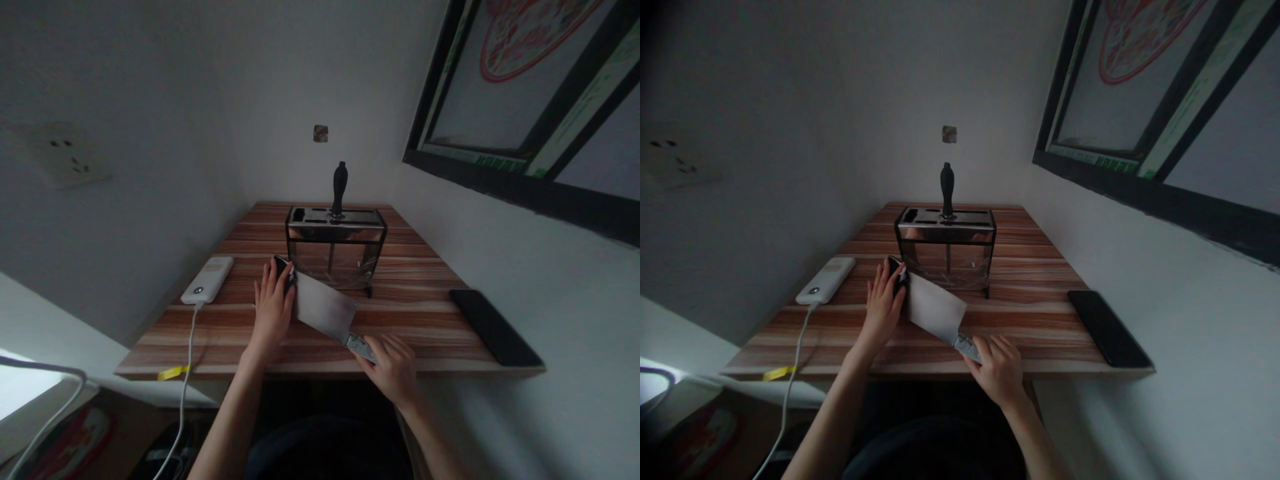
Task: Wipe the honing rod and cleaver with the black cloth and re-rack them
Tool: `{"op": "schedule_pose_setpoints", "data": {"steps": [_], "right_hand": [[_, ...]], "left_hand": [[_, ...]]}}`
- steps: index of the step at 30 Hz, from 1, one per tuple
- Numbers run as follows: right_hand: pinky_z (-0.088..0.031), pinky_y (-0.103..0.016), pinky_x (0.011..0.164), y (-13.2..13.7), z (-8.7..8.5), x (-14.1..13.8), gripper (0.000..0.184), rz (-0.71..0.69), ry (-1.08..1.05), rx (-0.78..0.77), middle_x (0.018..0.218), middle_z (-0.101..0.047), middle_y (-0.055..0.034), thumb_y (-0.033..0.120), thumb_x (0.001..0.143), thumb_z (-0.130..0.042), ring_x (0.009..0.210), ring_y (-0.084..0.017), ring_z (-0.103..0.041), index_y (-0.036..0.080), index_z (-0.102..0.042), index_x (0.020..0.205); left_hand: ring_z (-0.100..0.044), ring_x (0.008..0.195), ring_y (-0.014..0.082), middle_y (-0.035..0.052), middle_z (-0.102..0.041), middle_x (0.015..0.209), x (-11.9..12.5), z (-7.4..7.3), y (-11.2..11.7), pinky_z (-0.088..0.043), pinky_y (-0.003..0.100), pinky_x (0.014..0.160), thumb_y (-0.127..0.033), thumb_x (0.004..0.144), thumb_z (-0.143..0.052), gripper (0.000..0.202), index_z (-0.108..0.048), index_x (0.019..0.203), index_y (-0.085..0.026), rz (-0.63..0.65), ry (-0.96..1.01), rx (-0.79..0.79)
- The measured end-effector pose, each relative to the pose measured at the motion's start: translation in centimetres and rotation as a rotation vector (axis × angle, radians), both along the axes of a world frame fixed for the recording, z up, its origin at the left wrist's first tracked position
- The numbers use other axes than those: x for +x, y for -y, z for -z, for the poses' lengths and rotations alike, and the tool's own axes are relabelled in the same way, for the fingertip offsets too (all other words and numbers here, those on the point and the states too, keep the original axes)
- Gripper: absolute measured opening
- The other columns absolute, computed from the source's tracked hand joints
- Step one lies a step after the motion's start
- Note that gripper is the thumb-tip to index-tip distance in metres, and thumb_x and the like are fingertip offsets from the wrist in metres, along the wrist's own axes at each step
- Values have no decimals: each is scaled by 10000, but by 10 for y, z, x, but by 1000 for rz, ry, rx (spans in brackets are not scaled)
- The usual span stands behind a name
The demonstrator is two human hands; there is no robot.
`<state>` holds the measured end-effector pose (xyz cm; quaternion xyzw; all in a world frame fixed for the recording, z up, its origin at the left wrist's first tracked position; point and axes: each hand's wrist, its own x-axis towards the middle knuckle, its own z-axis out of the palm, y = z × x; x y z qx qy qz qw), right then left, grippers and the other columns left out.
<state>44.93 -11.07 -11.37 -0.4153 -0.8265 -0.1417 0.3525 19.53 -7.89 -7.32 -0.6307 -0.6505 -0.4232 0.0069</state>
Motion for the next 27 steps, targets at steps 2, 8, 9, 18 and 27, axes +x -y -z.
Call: {"op": "schedule_pose_setpoints", "data": {"steps": [2,8,9,18,27], "right_hand": [[-384,-296,668,0,-1,0,205,-5,0,-11,672,-661,-51,335,880,-527,647,-183,-594,176,-618,787],[-390,-293,674,0,-1,-2,205,-19,-23,-34,680,-659,-47,346,874,-537,655,-182,-596,181,-610,776],[-390,-293,673,0,0,-2,202,-13,-25,-33,675,-657,-45,348,871,-542,653,-183,-595,183,-608,773],[-393,-305,674,0,1,-1,139,-21,-37,-7,681,-661,-46,313,841,-587,650,-195,-599,177,-596,813],[-412,-309,670,0,-5,2,127,-108,-116,23,698,-656,-45,296,821,-620,666,-200,-595,177,-576,832]], "left_hand": [[-142,1416,240,67,-262,1517,-9,-3,2,-97,539,1125,-262,938,-370,440,-401,1376,-242,30,213,20],[-505,1229,248,91,-575,1300,-29,-8,10,-427,381,1015,-395,921,-413,436,-522,1278,-170,27,1118,71],[-555,1176,246,92,-611,1254,-30,-9,10,-470,380,969,-389,922,-407,423,-539,1256,-166,33,1217,71],[-661,973,192,44,-738,943,-29,-18,7,-506,322,891,-265,910,-446,286,-664,1056,-150,121,1807,57],[-520,1190,231,65,-629,1209,-19,-5,13,-416,324,967,-386,862,-517,385,-588,1189,-196,85,1091,170]]}}
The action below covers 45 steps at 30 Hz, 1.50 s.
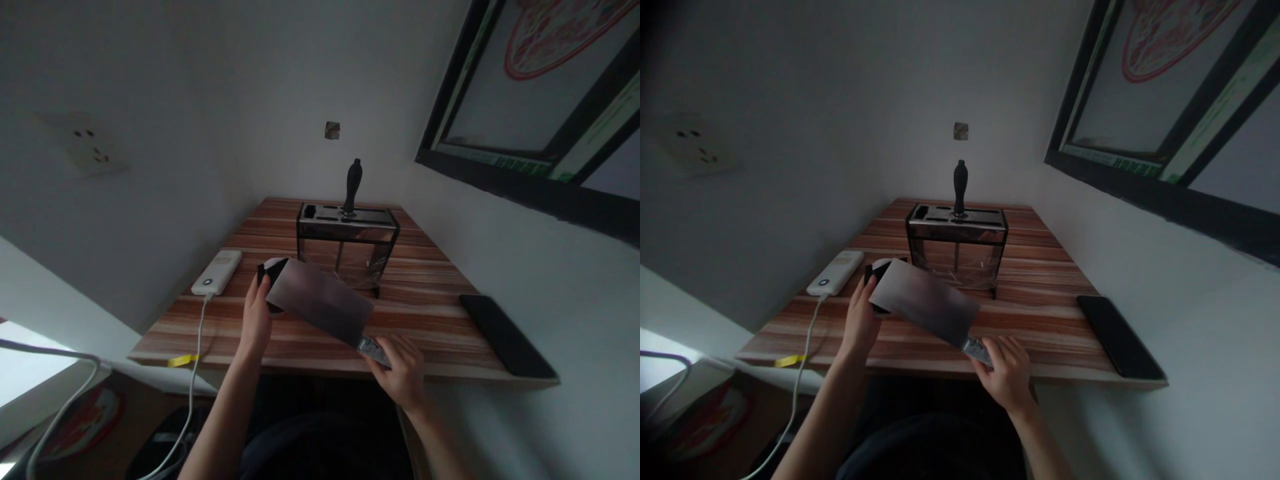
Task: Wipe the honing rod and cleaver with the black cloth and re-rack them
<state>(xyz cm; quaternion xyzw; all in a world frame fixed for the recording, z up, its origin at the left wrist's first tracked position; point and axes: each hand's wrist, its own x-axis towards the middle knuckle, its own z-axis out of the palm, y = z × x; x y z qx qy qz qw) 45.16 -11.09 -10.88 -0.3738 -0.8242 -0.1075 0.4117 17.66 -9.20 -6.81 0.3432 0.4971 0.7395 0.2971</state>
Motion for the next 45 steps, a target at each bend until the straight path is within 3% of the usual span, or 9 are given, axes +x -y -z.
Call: {"op": "schedule_pose_setpoints", "data": {"steps": [3,6,13,19,22,31,35,40,45], "right_hand": [[-419,-297,651,-1,-1,2,131,-3,-75,-18,687,-631,-42,284,811,-638,655,-191,-578,179,-562,825],[-416,-285,632,-3,-2,5,159,24,-149,-34,685,-615,-41,307,809,-650,648,-186,-566,186,-547,804],[-398,-269,559,-12,-12,19,252,176,-245,-31,610,-567,-17,429,813,-621,577,-181,-546,193,-548,766],[-429,-257,555,-20,-33,47,321,245,-220,-73,681,-654,-45,496,827,-575,576,-182,-609,178,-580,867],[-416,-269,555,-26,-53,69,376,349,-118,40,660,-649,-57,543,835,-531,581,-200,-608,174,-600,853],[-368,-288,580,-57,-161,133,507,626,211,415,652,-663,-90,612,860,-415,593,-218,-579,164,-649,821],[-379,-322,630,-68,-211,145,420,645,317,484,695,-677,-97,563,851,-456,652,-244,-597,196,-656,810],[-303,-302,539,-77,-269,141,273,793,450,340,687,-662,-67,485,709,-668,606,-234,-565,256,-689,857],[-219,-258,488,-91,-317,129,475,733,433,94,668,-686,-62,598,608,-716,526,-192,-536,273,-715,955]], "left_hand": [[-540,1146,239,86,-639,1168,6,0,1,-404,350,979,-342,870,-491,335,-611,1129,-168,27,-434,1],[-584,1060,235,97,-649,1117,17,-1,3,-437,358,938,-278,889,-458,280,-614,1093,-167,195,-799,-32],[-489,1217,224,45,-573,1279,55,14,9,-355,407,1059,-243,911,-484,313,-585,1205,-280,570,-1330,-61],[-427,1280,249,40,-520,1348,68,21,7,-302,481,1092,-239,886,-540,348,-579,1222,-322,585,-1410,-69],[-421,1287,246,34,-517,1354,69,18,6,-297,469,1098,-218,876,-553,364,-581,1222,-329,622,-1408,-56],[-450,1268,238,29,-517,1361,58,-12,11,-327,421,1078,-319,864,-571,412,-531,1273,-335,871,-1345,19],[-553,1142,187,31,-614,1231,43,-36,-2,-422,315,984,-307,916,-473,324,-571,1224,-294,718,-1211,167],[-607,953,198,73,-673,967,11,-59,-36,-459,310,867,-295,934,-381,290,-651,982,-202,231,-908,377],[-592,904,191,51,-627,929,-12,-46,-69,-446,304,854,-363,913,-388,268,-585,939,-183,-72,-483,316]]}}
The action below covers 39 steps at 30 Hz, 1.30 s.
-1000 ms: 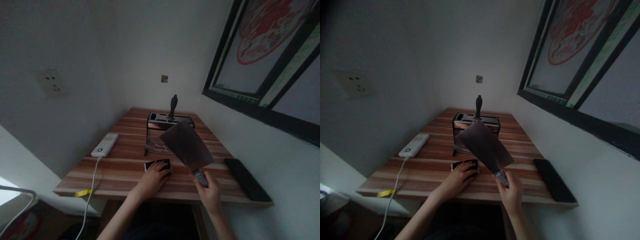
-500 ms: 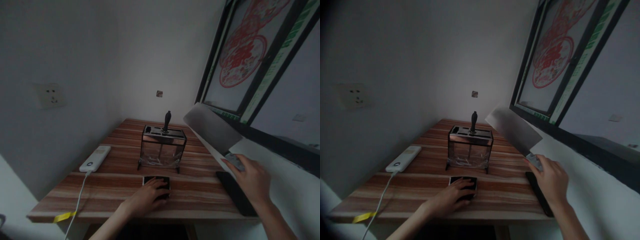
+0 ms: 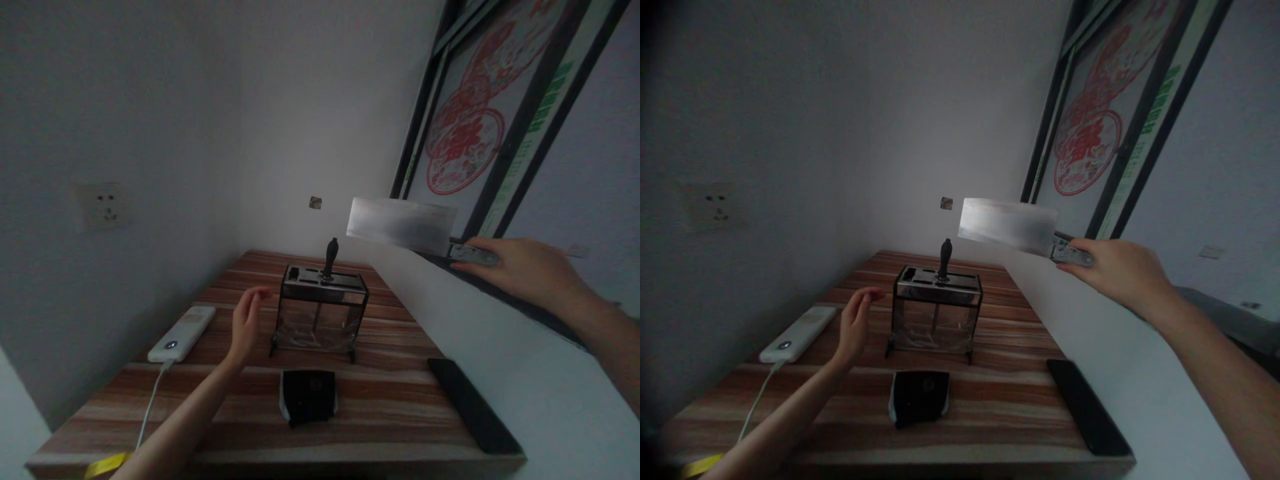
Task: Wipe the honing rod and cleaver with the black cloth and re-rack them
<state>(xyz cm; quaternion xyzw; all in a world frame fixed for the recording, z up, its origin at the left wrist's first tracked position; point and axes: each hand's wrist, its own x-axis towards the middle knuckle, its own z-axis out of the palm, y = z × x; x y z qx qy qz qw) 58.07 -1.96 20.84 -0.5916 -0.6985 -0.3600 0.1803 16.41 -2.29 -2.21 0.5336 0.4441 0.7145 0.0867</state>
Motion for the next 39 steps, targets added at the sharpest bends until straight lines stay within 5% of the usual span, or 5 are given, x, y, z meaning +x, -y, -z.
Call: {"op": "schedule_pose_setpoints", "data": {"steps": [7,14,23,31,39], "right_hand": [[-165,-298,533,-41,-70,-37,684,50,188,-98,772,-719,-124,708,700,-456,551,-103,-548,115,-742,884],[-206,-326,516,-61,-119,-67,847,-35,454,-178,610,-672,-76,524,793,-28,507,-11,-548,5,-660,572],[-273,-355,571,-68,-139,-93,763,-274,548,-136,501,-623,-62,316,751,85,590,23,-560,21,-498,358],[-314,-334,537,-50,-157,-115,571,-282,792,31,862,-649,-183,265,784,-41,963,-45,-502,58,-139,260],[-313,-239,577,-63,-137,-121,632,-589,758,278,749,-679,-72,287,852,-132,897,-18,-510,22,-260,292]], "left_hand": [[-561,993,205,61,-595,1026,-6,48,-29,-402,350,943,-401,861,-468,287,-538,1035,-183,73,55,-128],[-509,1153,207,84,-541,1221,-10,59,-35,-390,340,990,-436,840,-504,396,-479,1157,-201,258,63,-200],[-496,1217,239,134,-524,1321,-12,64,-44,-392,357,1020,-524,752,-590,605,-489,1228,-163,452,122,-272],[-505,1219,238,139,-518,1341,-8,62,-42,-428,357,996,-559,758,-570,654,-457,1267,-164,529,177,-298],[-490,1233,252,117,-521,1345,-9,59,-40,-410,369,1015,-538,774,-577,586,-497,1237,-189,518,183,-312]]}}
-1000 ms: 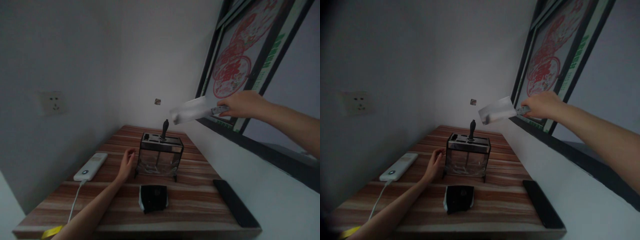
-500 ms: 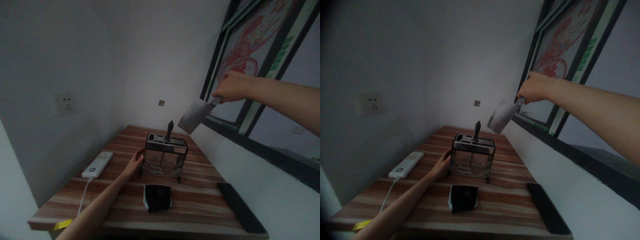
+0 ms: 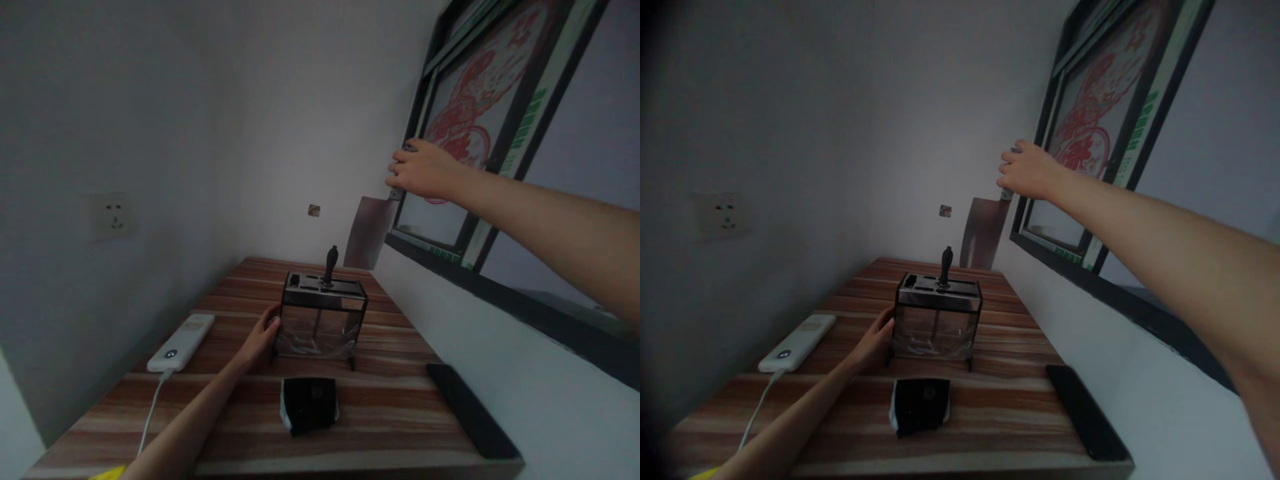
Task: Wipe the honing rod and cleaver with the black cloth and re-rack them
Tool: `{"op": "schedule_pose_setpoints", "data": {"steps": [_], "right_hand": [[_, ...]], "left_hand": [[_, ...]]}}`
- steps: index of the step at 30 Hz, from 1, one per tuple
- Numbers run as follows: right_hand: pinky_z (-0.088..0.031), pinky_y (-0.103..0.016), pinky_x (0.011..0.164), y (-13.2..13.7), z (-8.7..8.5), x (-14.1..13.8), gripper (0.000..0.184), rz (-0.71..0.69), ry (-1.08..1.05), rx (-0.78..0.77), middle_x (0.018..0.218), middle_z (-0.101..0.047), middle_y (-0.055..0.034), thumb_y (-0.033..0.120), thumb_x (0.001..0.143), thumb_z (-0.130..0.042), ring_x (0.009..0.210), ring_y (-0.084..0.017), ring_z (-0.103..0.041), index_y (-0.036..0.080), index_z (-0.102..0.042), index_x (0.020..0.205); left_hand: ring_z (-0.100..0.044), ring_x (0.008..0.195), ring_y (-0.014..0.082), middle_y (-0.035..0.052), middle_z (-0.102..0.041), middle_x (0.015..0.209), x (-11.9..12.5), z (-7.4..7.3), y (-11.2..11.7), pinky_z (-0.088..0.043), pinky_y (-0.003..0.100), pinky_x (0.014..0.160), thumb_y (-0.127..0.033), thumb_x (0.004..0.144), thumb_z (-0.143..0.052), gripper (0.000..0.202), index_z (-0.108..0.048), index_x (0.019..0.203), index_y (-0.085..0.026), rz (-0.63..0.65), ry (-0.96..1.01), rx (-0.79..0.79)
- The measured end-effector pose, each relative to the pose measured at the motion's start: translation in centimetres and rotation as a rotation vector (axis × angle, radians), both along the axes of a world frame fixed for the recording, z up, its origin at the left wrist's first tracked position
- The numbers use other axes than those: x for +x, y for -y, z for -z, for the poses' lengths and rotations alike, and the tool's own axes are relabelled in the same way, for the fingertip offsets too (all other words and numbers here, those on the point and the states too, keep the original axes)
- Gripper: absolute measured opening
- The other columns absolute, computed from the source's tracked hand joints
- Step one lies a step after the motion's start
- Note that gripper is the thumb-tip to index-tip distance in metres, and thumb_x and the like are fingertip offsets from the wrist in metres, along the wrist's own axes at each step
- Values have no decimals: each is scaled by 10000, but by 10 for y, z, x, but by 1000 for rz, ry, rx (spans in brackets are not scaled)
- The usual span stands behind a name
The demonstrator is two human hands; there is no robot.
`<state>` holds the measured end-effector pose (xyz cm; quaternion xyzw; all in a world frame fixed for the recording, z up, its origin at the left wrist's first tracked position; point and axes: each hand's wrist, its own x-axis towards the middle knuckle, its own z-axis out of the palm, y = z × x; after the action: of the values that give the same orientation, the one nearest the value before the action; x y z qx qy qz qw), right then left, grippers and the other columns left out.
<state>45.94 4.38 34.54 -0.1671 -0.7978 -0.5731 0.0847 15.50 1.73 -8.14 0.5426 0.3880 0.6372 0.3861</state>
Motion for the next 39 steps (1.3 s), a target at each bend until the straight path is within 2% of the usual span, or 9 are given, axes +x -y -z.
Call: {"op": "schedule_pose_setpoints", "data": {"steps": [4,10,14,18,20,23,28,35,39], "right_hand": [[-303,-193,588,-14,13,-1,634,-38,-83,-22,677,-681,-24,281,894,-249,859,-23,-554,2,-365,336],[-357,-191,669,-23,29,-7,582,-11,-256,-118,673,-681,1,231,923,-311,889,-33,-563,15,-443,398],[-324,-161,591,-24,36,-14,671,33,-414,-88,625,-651,-15,252,920,-58,824,3,-561,24,-348,359],[-343,-191,626,-22,39,-20,722,63,-214,-75,698,-662,-49,256,919,19,891,-34,-565,4,-411,396],[-386,-260,710,-21,40,-23,658,101,-68,-27,780,-686,-69,230,974,-137,963,-99,-564,-5,-533,504],[-396,-375,842,-21,42,-24,358,157,50,55,846,-715,-71,194,936,-422,1017,-185,-548,76,-657,693],[-377,-424,866,-25,43,-25,384,173,88,71,845,-706,-72,138,952,-342,1025,-202,-529,104,-678,769],[-355,-394,855,-36,44,-26,454,28,24,9,780,-708,-69,172,952,-344,999,-199,-540,50,-654,643],[-355,-385,848,-41,45,-27,481,14,42,42,764,-702,-60,175,953,-326,977,-192,-547,43,-637,610]], "left_hand": [[-450,1269,251,110,-518,1350,-1,2,-1,-366,371,1052,-529,784,-578,558,-514,1221,-189,-9,0,5],[-485,1237,257,113,-524,1345,1,4,-2,-434,357,988,-566,774,-568,595,-520,1221,-176,-19,13,-11],[-494,1230,245,106,-537,1333,2,3,-1,-431,351,992,-561,783,-556,598,-502,1243,-183,-17,16,-8],[-493,1229,245,109,-538,1333,2,1,1,-426,335,994,-555,779,-561,602,-504,1249,-184,-34,2,-22],[-495,1225,249,111,-543,1327,2,-1,2,-424,330,992,-556,770,-565,612,-506,1247,-177,-49,-8,-33],[-498,1219,252,110,-557,1312,3,-3,3,-419,325,993,-553,750,-582,633,-507,1245,-166,-70,-22,-42],[-469,1249,238,97,-534,1340,1,-1,1,-387,303,1019,-538,754,-578,626,-500,1258,-174,-79,-35,-38],[-490,1225,234,94,-559,1312,3,-1,2,-394,307,1013,-537,770,-559,602,-505,1248,-175,-73,-14,-31],[-513,1202,242,101,-561,1308,3,1,0,-421,316,988,-557,755,-572,632,-501,1255,-177,-53,2,-33]]}}
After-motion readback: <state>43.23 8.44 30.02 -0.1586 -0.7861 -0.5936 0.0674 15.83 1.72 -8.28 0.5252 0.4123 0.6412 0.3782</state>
